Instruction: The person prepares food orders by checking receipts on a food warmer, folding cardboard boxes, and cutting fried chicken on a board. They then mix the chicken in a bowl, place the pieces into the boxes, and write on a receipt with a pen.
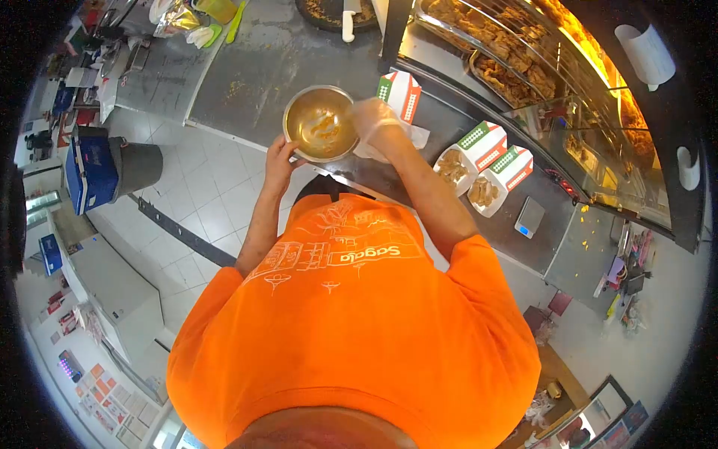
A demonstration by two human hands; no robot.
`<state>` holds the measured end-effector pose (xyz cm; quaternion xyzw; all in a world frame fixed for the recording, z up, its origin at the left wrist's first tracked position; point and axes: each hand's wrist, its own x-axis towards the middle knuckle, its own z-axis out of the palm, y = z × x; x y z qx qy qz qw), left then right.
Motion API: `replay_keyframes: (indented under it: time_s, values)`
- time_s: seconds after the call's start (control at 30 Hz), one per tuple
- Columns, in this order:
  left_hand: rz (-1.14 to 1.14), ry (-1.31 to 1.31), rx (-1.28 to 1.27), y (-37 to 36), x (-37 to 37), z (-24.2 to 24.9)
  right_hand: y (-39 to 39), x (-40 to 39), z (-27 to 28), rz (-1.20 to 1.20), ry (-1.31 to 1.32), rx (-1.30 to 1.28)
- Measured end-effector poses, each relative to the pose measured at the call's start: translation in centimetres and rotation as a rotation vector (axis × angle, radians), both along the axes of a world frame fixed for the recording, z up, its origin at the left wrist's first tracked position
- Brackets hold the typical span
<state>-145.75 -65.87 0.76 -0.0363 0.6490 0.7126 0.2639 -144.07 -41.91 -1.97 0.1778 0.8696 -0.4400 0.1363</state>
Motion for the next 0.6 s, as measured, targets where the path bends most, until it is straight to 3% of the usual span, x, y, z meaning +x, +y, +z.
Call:
replay_keyframes:
  time_s: [0.07, 0.1, 0.17, 0.2, 0.27, 0.3, 0.33, 0.4, 0.43, 0.47, 0.5, 0.57, 0.6]
  values:
    - [-0.013, 0.001, -0.009, -0.3, -0.8, 0.0, -1.7, -2.6, -1.2, 0.431, 0.562, 0.450]
    - [-0.054, 0.059, 0.003, 0.0, -1.4, 0.8, -2.5, -3.5, -0.7, 0.433, 0.568, 0.454]
    - [-0.124, 0.119, 0.027, -0.2, -2.6, 1.5, -4.3, -4.5, 0.2, 0.782, 0.167, 0.935]
    - [-0.115, 0.117, 0.026, -0.5, -3.3, 1.3, -4.9, -4.7, 0.3, 0.791, 0.169, 0.933]
    - [-0.144, 0.075, 0.025, -0.9, -4.7, 0.7, -5.9, -5.2, 0.7, 0.698, 0.023, 0.697]
    - [-0.140, 0.070, 0.029, -0.9, -5.2, 0.5, -6.5, -6.4, -5.8, 0.652, 0.044, 0.558]
    - [-0.156, 0.079, 0.016, -0.8, -5.6, 0.2, -6.6, -6.4, -5.9, 0.656, 0.039, 0.560]
    - [-0.171, 0.085, 0.005, -0.7, -6.5, -0.1, -7.3, -5.2, -4.8, 0.515, 0.170, 0.259]
    - [-0.180, 0.062, -0.036, -0.6, -6.9, -0.3, -7.9, -6.2, 0.6, 0.507, -0.113, 0.201]
    - [-0.191, 0.040, -0.074, -0.6, -7.3, -0.4, -7.6, -6.8, -0.4, 0.502, -0.118, 0.202]
    - [-0.198, 0.035, -0.070, -0.7, -7.7, -0.4, -7.3, -7.4, -0.1, 0.503, -0.140, -0.081]
    - [-0.216, -0.147, 0.093, -1.1, -9.0, -0.4, -5.8, -6.6, 0.9, 0.069, -0.384, -0.887]
    - [-0.225, -0.151, 0.097, -1.2, -9.4, -0.5, -4.8, -6.1, 2.5, 0.058, -0.384, -0.884]
